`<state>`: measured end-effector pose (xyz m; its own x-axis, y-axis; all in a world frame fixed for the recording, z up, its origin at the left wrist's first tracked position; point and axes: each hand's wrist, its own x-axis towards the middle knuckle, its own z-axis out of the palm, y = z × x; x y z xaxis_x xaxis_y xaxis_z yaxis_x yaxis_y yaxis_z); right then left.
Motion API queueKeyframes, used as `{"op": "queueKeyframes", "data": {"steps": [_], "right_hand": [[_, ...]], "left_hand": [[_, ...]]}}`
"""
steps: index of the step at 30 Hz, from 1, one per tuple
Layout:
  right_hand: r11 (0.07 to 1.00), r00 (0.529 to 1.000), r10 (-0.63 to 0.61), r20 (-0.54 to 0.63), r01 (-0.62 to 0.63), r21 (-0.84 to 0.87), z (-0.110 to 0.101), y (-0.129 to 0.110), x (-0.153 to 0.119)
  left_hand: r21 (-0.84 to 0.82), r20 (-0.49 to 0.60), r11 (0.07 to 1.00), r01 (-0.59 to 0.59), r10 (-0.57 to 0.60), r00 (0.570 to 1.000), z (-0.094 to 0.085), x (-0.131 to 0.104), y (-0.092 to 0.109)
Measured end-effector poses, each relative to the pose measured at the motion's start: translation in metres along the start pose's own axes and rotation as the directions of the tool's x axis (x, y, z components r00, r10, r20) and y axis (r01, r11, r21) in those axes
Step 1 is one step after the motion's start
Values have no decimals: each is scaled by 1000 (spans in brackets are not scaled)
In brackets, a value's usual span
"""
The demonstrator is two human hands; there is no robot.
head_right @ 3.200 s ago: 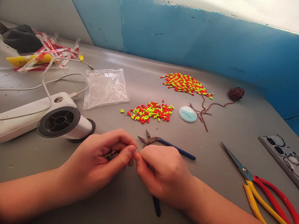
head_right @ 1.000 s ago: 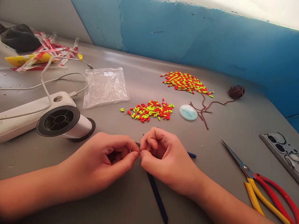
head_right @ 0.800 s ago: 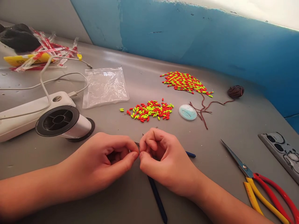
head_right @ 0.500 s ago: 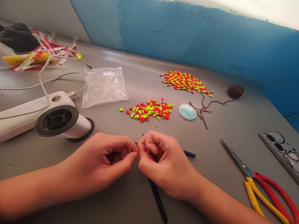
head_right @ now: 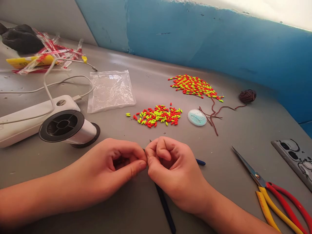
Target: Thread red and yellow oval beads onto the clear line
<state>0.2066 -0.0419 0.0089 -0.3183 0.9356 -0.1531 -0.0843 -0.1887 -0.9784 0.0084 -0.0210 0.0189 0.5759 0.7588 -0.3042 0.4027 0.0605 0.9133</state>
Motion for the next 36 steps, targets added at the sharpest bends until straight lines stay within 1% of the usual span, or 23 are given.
{"op": "queueKeyframes", "data": {"steps": [5, 11, 15, 21, 24, 27, 30, 32, 36], "right_hand": [[998, 999, 17, 49, -20, 52, 1, -1, -2], [997, 998, 2, 69, -7, 71, 0, -1, -3], [997, 996, -2, 86, -4, 71, -1, -2, -5], [999, 997, -1, 77, -3, 40, -3, -1, -4], [1000, 998, 9, 57, -10, 18, -4, 0, -2], [999, 999, -26, 21, 27, -38, -5, 1, -1], [988, 994, -107, -4, 106, -111, -5, 4, -2], [978, 989, -149, 4, 148, -149, -4, 6, -4], [964, 981, -192, 36, 195, -183, -2, 9, -5]], "left_hand": [[2, -20, 1000, 16, -16, 1000, 1, -3, 0], [20, -16, 999, 29, -29, 999, -1, -5, 0], [23, -29, 1000, 19, -18, 999, -2, -4, 1], [4, -104, 1000, -16, 16, 994, -2, -2, 4], [-2, -123, 1000, -27, 26, 992, -2, -1, 6], [-1, -108, 1000, -25, 25, 994, -2, -1, 7], [3, -66, 1000, -13, 13, 998, -2, -2, 5], [7, -30, 1000, -4, 4, 1000, -3, -2, 3], [7, 25, 1000, 8, -8, 1000, -4, -3, 1]]}}
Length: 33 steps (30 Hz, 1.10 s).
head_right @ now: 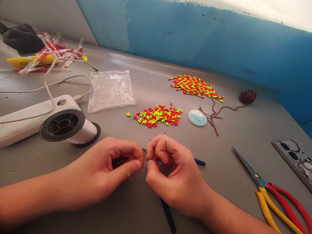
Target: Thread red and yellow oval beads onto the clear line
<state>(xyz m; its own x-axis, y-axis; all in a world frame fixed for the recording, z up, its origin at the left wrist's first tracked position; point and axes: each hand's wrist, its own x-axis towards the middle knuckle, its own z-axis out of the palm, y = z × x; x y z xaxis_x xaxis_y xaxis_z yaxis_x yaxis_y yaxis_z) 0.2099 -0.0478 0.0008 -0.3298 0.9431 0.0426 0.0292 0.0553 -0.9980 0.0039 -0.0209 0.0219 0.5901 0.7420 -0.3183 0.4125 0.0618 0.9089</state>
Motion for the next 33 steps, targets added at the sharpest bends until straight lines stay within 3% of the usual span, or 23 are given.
{"op": "queueKeyframes", "data": {"steps": [17, 33], "right_hand": [[998, 998, -43, 54, 46, -52, 1, 0, 1], [980, 993, -110, -32, 103, -173, 7, -4, 1]], "left_hand": [[26, 56, 999, -31, 30, 998, 0, 1, -2], [17, 65, 998, -60, 59, 996, 2, 1, -4]]}}
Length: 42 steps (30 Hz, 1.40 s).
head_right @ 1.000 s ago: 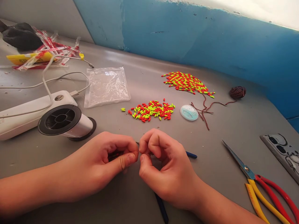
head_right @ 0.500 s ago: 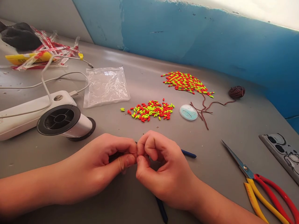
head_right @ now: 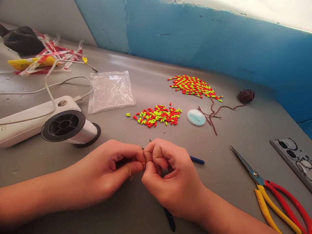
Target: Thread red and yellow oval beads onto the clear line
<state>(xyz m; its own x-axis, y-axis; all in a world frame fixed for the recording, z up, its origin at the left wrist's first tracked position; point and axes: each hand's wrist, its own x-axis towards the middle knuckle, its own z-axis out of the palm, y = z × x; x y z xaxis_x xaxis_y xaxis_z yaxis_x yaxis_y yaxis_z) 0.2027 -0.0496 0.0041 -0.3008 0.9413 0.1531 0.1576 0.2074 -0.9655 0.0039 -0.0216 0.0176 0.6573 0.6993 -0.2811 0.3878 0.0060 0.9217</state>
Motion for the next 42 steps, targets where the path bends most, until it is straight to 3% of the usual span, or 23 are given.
{"op": "queueKeyframes", "data": {"steps": [10, 18, 24, 32, 42], "right_hand": [[999, 999, 36, -12, -36, 21, 0, -4, 0], [997, 996, 81, -46, -80, 17, -3, -1, 1], [994, 994, 102, -41, -100, 47, -5, 1, 0], [969, 979, 203, -2, -200, 147, -6, 1, -1], [956, 978, 211, 7, -208, 206, -8, 1, 2]], "left_hand": [[7, 1, 1000, 4, -4, 1000, -3, 3, 2], [155, -153, 985, -77, 101, 983, -2, 2, 0], [214, -147, 970, -115, 148, 978, -4, 0, 1], [142, -154, 988, -61, 83, 985, -6, 0, 2], [63, -126, 998, -20, 28, 992, -10, 2, 3]]}}
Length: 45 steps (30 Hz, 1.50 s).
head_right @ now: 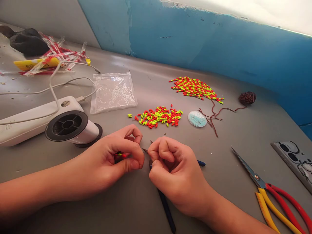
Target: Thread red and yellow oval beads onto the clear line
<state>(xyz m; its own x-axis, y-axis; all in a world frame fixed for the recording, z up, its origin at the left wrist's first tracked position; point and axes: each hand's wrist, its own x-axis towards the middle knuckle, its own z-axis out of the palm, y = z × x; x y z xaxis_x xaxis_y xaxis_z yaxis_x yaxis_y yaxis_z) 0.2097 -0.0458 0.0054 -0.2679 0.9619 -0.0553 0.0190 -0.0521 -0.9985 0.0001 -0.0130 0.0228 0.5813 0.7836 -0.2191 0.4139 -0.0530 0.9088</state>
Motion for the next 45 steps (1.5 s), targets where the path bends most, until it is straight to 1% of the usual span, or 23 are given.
{"op": "queueKeyframes", "data": {"steps": [4, 8, 10, 13, 16, 21, 27, 33, 36, 41, 45], "right_hand": [[999, 998, -44, -43, 44, 9, -8, 1, 6], [998, 998, -66, -11, 66, -14, -7, 2, 6], [992, 993, -115, 9, 116, -46, -5, 2, 3], [968, 975, -220, 6, 219, -120, -2, 2, 0], [950, 963, -269, 11, 267, -163, -1, 4, -3], [940, 956, -293, 26, 293, -174, 0, 6, -4], [922, 950, -305, 67, 312, -230, 1, 0, -3], [935, 957, -284, 56, 290, -202, 5, 2, -6], [923, 953, -300, 43, 302, -239, 8, 3, -6], [881, 935, -352, 38, 344, -324, 9, 1, -7], [874, 932, -362, 9, 343, -343, 10, 0, -7]], "left_hand": [[-24, 9, 1000, 19, -19, 1000, 0, -1, 0], [-41, -1, 998, 38, -38, 999, -1, 0, 0], [-45, -1, 998, 44, -44, 999, -1, 0, 1], [-53, 21, 997, 55, -54, 998, 0, -1, 1], [-73, 53, 995, 65, -61, 997, -1, -1, 2], [-126, 84, 991, 55, -45, 995, -3, 0, 4], [-156, 104, 986, 53, -37, 994, -3, 1, 6], [-162, 106, 986, 46, -29, 994, 0, -1, 5], [-165, 119, 985, 46, -26, 993, 1, -1, 4], [-165, 111, 986, 37, -18, 994, 1, 1, 1], [-168, 107, 985, 28, -10, 994, 0, 2, 1]]}}
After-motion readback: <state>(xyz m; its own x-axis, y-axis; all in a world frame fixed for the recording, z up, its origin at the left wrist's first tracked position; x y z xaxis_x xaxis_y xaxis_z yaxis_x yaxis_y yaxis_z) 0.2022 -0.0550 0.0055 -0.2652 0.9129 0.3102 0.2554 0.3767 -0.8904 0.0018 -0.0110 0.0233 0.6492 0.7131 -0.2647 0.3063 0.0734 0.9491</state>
